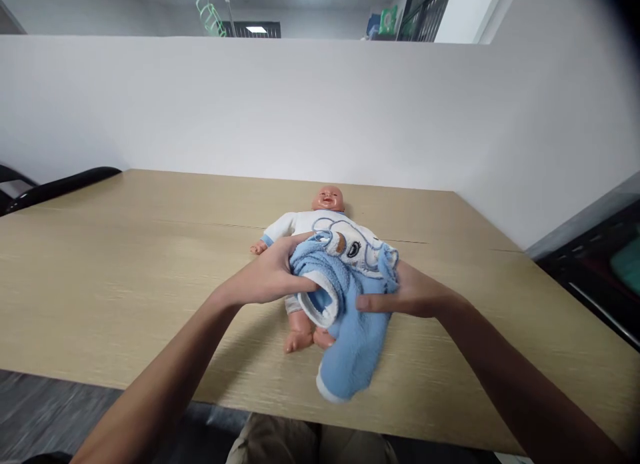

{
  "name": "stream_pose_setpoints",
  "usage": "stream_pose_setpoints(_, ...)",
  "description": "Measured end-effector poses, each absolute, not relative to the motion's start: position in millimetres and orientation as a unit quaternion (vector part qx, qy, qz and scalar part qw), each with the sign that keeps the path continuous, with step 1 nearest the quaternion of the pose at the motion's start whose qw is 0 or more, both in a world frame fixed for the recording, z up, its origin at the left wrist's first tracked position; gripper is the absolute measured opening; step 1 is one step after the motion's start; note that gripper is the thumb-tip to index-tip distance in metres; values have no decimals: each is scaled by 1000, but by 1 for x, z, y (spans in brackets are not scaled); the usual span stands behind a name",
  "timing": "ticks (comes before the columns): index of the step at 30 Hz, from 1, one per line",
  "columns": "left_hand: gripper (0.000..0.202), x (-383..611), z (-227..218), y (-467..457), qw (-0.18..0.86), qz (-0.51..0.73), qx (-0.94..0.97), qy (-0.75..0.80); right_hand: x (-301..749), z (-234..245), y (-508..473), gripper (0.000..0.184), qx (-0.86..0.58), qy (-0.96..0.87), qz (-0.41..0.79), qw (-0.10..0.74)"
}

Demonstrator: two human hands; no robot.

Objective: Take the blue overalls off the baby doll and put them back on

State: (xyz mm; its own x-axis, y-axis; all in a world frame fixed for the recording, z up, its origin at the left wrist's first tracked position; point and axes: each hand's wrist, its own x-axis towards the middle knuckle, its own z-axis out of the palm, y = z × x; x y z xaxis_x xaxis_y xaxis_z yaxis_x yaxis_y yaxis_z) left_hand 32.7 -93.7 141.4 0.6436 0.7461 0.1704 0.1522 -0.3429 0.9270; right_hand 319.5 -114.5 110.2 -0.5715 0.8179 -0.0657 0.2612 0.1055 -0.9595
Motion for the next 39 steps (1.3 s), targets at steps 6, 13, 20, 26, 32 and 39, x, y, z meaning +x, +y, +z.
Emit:
stream_pose_setpoints(6,43,29,137,-96,509,313,751,281,300,92,-111,64,-419,-566,609,364)
stream_pose_setpoints(13,17,24,132,-99,483,286,758,332,292,97,-112,53,-392,-606,630,287)
stream_pose_setpoints(20,25,16,111,-112,586,295,693,301,283,99,-124,72,-374,-611,641,275)
stream_pose_setpoints(26,30,7,100,-131,604,327,646,333,268,91,-129,48,-410,-586,637,286)
stream_pose_setpoints(32,31,1,96,-143,631,332,611,345,266,108,-133,56,-381,-657,623,188)
stream_pose_setpoints(39,49,7,70,-178,529,313,594,520,242,98,-152,42,-583,-656,434,201)
